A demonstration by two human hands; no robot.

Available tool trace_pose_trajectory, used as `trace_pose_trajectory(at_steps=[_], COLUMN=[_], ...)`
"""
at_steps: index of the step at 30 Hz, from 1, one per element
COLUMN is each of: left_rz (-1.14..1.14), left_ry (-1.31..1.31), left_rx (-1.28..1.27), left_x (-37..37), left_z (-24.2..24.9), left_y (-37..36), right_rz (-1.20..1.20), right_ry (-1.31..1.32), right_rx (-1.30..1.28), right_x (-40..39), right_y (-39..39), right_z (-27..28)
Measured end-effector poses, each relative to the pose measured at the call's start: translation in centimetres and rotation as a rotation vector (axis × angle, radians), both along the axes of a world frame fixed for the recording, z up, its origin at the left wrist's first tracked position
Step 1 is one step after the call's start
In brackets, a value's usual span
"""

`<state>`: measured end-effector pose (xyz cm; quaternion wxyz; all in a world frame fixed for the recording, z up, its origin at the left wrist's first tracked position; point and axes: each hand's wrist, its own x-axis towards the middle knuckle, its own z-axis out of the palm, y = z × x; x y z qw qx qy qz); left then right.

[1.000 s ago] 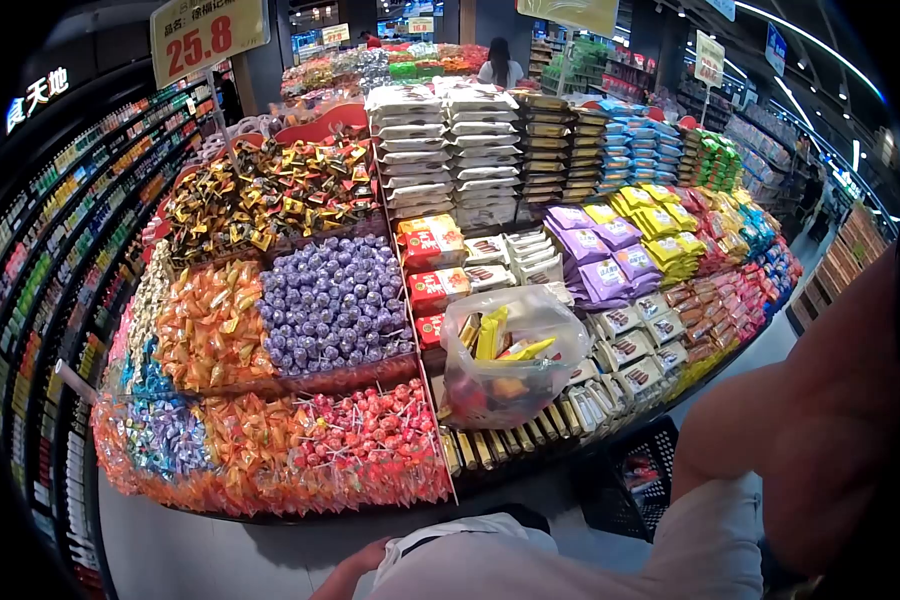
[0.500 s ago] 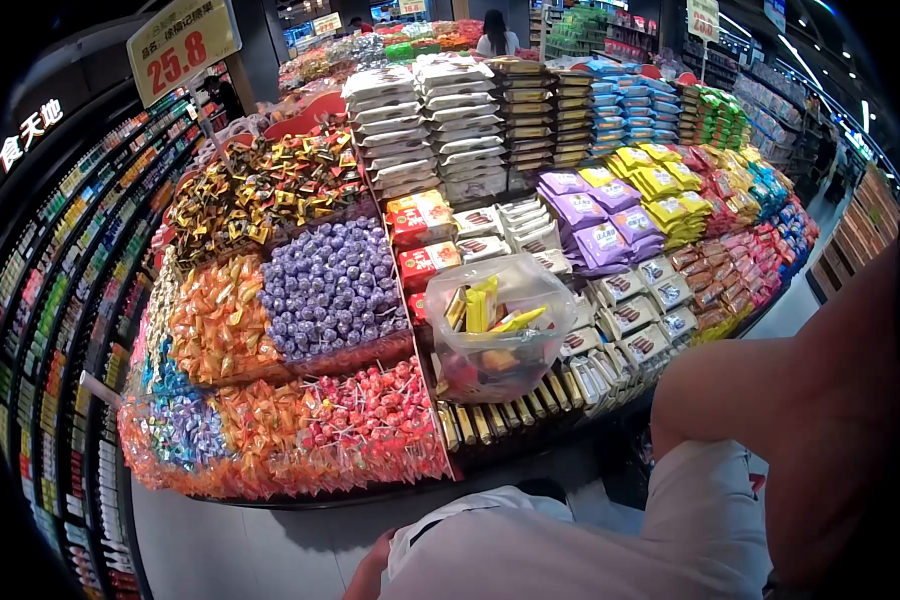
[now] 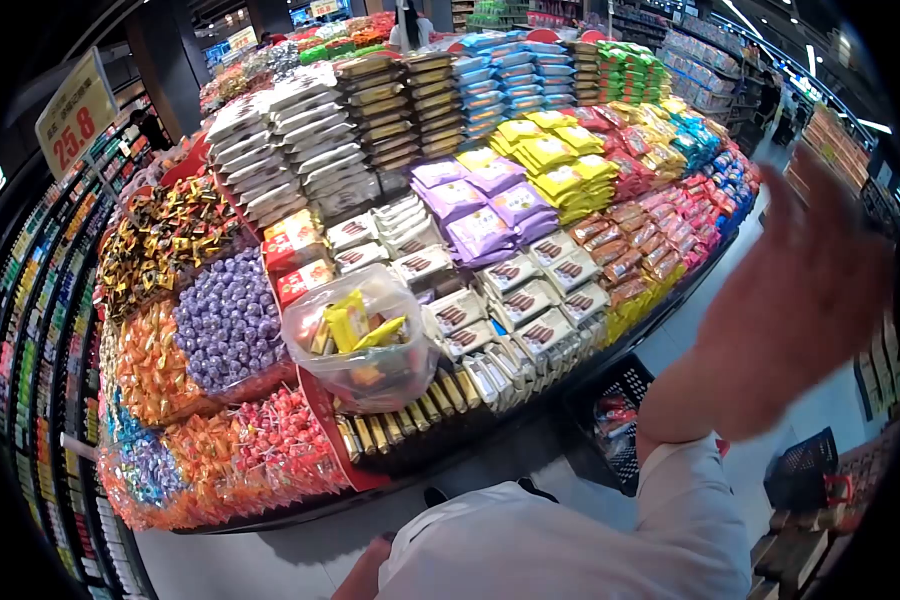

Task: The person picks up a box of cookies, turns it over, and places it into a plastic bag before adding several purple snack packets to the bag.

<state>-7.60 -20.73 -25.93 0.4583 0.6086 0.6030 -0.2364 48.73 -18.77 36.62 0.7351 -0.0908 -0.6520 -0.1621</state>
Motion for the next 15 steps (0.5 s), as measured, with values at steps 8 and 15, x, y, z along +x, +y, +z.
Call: trace_pose_trajectory(at_steps=[8, 15], left_rz=[0.257, -0.059], left_ry=[-0.208, -0.079], left_rx=[0.036, 0.064], left_x=[12.2, 17.0], left_z=[4.3, 5.9], left_y=[2.7, 0.4], right_rz=[-0.158, -0.067], right_ry=[0.512, 0.733], right_rx=[-0.826, -1.058], right_x=[8.4, 12.0], right_y=[1.0, -3.1], right_z=[-19.9, -28.5])
